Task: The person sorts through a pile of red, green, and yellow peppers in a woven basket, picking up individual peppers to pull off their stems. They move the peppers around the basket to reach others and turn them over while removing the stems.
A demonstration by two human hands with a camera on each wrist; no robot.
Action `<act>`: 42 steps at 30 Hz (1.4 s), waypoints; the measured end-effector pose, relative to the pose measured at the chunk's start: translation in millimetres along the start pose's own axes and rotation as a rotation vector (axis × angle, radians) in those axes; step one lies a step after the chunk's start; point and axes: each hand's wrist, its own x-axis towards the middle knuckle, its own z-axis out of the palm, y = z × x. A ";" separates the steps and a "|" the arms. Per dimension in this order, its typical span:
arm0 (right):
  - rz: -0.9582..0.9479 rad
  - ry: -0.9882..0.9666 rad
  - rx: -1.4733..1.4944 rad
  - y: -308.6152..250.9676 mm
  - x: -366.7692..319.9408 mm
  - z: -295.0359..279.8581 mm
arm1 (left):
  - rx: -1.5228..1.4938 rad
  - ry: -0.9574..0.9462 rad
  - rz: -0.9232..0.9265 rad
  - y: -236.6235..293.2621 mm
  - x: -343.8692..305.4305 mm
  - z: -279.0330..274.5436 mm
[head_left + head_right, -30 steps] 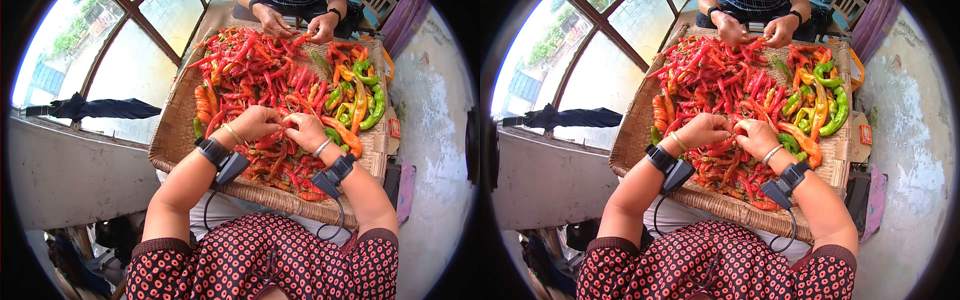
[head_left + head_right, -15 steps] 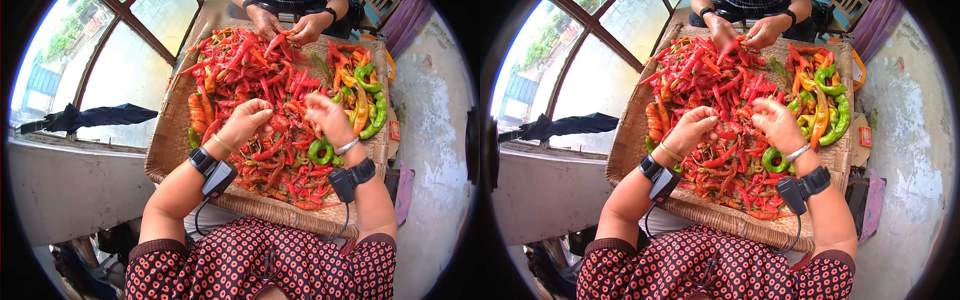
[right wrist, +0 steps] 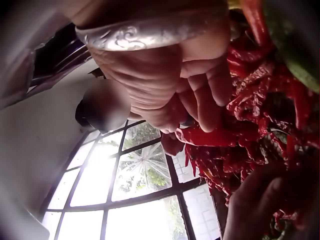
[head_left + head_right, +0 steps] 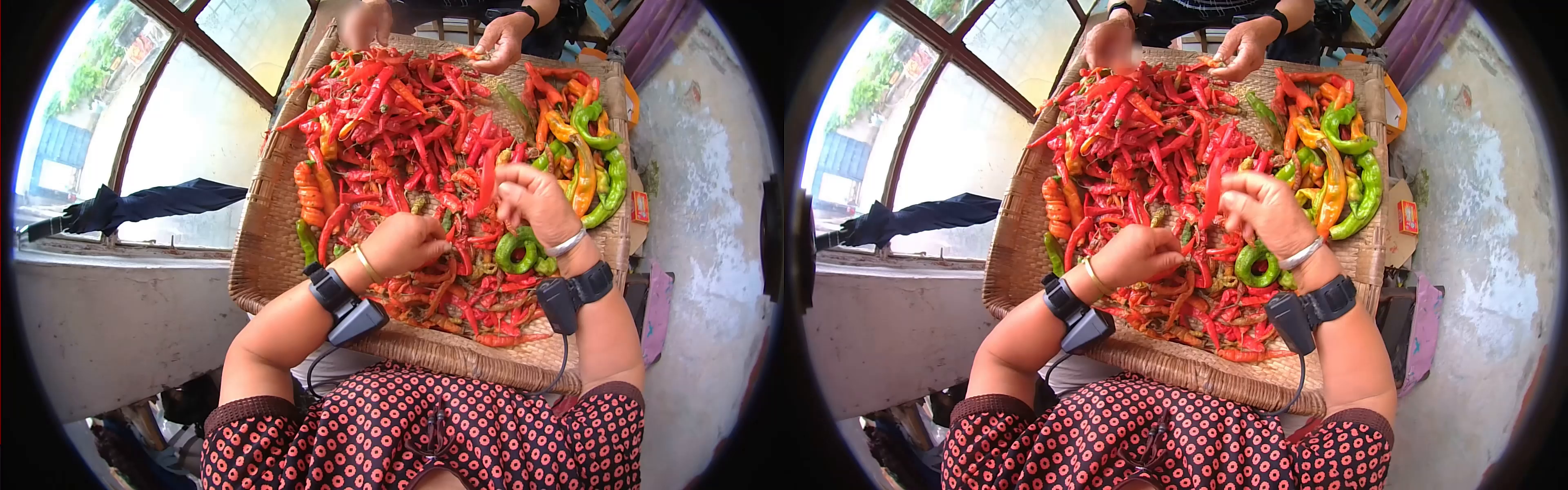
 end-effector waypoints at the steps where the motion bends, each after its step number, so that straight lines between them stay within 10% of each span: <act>1: -0.058 0.074 0.094 0.1 2.0 -1.6 | -0.002 0.002 0.000 2.9 -1.1 -0.5; 5: -0.104 0.244 0.185 17.4 9.8 -13.6 | 0.367 -0.163 -0.003 6.8 -2.6 -4.1; 7: -0.488 0.350 -0.807 26.9 14.9 -16.7 | 0.412 -0.223 -0.005 9.4 -2.0 -6.2; 11: -0.580 0.340 -1.085 37.0 20.5 -8.4 | 0.409 -0.226 -0.007 6.5 -1.5 -5.1; 25: -0.434 0.109 -1.367 21.0 45.2 2.4 | 0.167 0.011 0.011 1.9 -4.2 -6.6; 37: -0.242 0.335 -1.533 -2.4 64.8 -0.3 | -0.323 0.301 -0.233 -18.0 2.5 -28.4; 39: -0.509 0.385 -1.435 -8.4 55.9 10.9 | -0.455 0.357 -0.248 -18.3 4.0 -28.4; 42: -0.425 0.129 -0.927 -5.2 38.9 36.5 | -0.686 0.287 -0.247 -11.2 4.8 -29.7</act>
